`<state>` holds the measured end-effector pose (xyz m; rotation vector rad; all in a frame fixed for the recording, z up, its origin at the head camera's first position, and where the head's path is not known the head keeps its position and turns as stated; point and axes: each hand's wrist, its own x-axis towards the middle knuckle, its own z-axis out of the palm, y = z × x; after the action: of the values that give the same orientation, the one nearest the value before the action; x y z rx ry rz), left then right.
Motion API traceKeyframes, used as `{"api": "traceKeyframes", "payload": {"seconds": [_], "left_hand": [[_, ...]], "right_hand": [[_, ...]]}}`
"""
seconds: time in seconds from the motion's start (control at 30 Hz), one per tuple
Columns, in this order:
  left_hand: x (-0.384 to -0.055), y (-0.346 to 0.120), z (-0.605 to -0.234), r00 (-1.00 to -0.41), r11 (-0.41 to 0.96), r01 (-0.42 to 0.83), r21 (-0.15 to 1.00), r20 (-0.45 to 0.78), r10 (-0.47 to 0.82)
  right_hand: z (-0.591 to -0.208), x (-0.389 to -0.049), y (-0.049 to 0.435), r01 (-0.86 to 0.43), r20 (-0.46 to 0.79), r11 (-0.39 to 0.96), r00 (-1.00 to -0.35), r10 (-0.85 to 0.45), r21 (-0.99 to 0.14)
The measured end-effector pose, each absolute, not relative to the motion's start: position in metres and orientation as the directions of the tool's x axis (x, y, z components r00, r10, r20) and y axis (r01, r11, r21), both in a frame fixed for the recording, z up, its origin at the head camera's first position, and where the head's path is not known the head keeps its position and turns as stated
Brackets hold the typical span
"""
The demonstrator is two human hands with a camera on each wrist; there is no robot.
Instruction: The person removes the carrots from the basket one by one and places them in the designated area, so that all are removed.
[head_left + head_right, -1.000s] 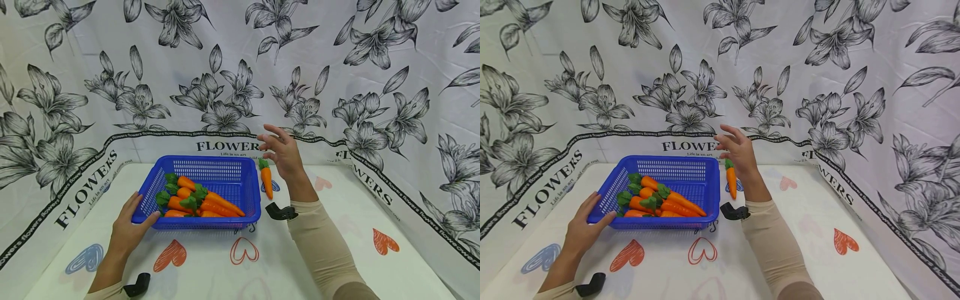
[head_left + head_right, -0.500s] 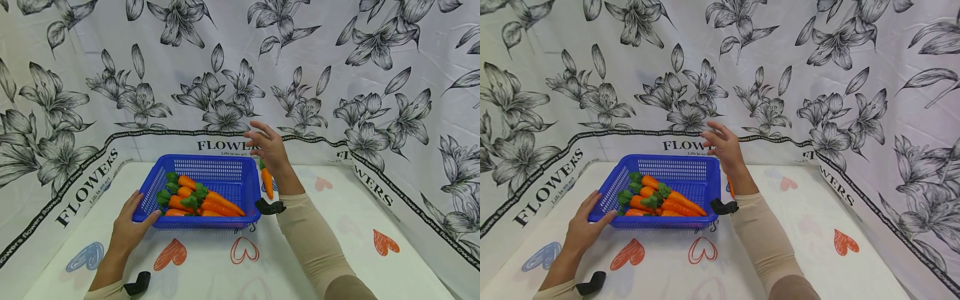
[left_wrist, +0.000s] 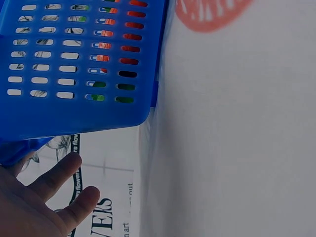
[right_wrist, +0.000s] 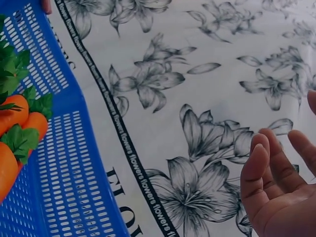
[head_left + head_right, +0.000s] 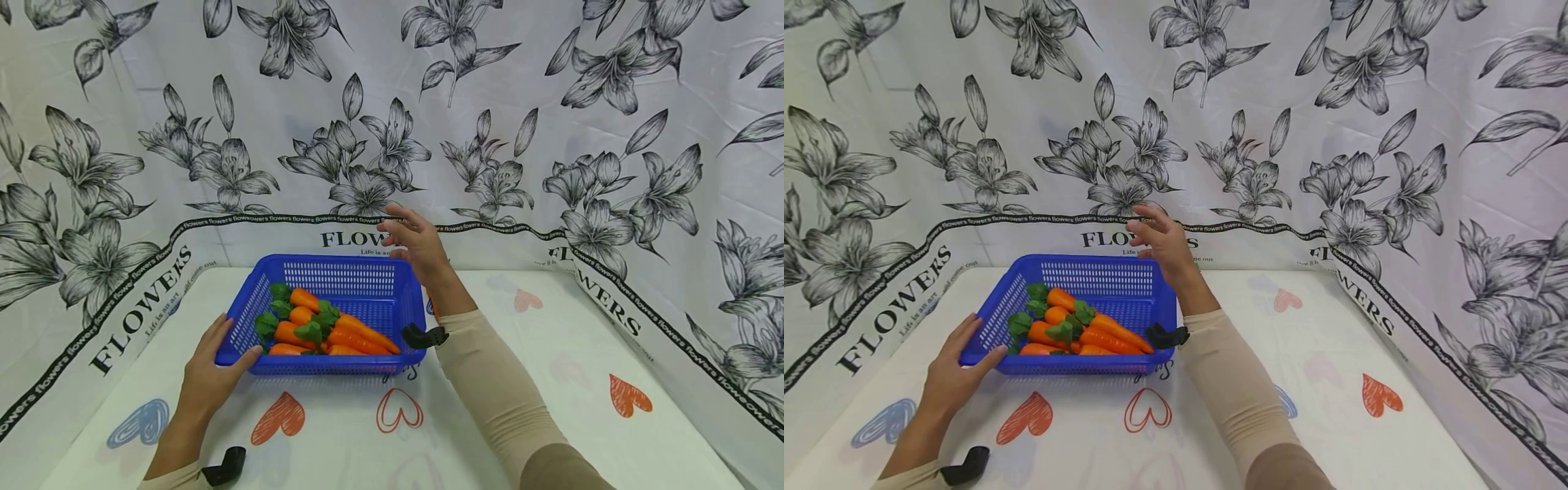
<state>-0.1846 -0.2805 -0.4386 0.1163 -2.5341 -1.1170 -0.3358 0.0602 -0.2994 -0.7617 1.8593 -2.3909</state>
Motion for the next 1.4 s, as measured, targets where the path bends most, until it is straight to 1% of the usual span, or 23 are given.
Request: {"api": "traceKeyframes", "payload": {"seconds": [0.3,0.6,0.8,1.0,1.1,1.27,1.4], "left_hand": [[-0.183,-0.281,-0.439,-0.932,0.681,0.066,0.729,0.289,-0.219],[-0.183,-0.28,-0.438,-0.935,0.687,0.041,0.725,0.271,-0.23],[-0.184,-0.28,-0.439,-0.932,0.681,0.043,0.731,0.276,-0.237],[-0.183,-0.279,-0.441,-0.93,0.69,0.035,0.723,0.276,-0.243],[-0.183,-0.279,-0.44,-0.926,0.696,0.04,0.716,0.288,-0.243],[-0.184,-0.278,-0.439,-0.923,0.694,0.044,0.718,0.296,-0.247],[-0.183,-0.278,-0.44,-0.923,0.691,0.046,0.721,0.295,-0.247]], "right_hand": [[-0.311,-0.346,0.047,-0.228,0.314,-0.269,-0.887,-0.34,-0.936],[-0.327,-0.353,0.035,-0.196,0.255,-0.19,-0.893,-0.372,-0.962],[-0.342,-0.361,0.029,-0.166,0.198,-0.116,-0.899,-0.391,-0.979],[-0.354,-0.362,0.025,-0.127,0.138,-0.055,-0.905,-0.401,-0.99],[-0.358,-0.364,0.023,-0.133,0.121,-0.001,-0.905,-0.408,-0.991],[-0.366,-0.368,0.02,-0.143,0.077,0.106,-0.88,-0.469,-0.984],[-0.371,-0.369,0.02,-0.101,0.004,0.162,-0.86,-0.511,-0.982]]}}
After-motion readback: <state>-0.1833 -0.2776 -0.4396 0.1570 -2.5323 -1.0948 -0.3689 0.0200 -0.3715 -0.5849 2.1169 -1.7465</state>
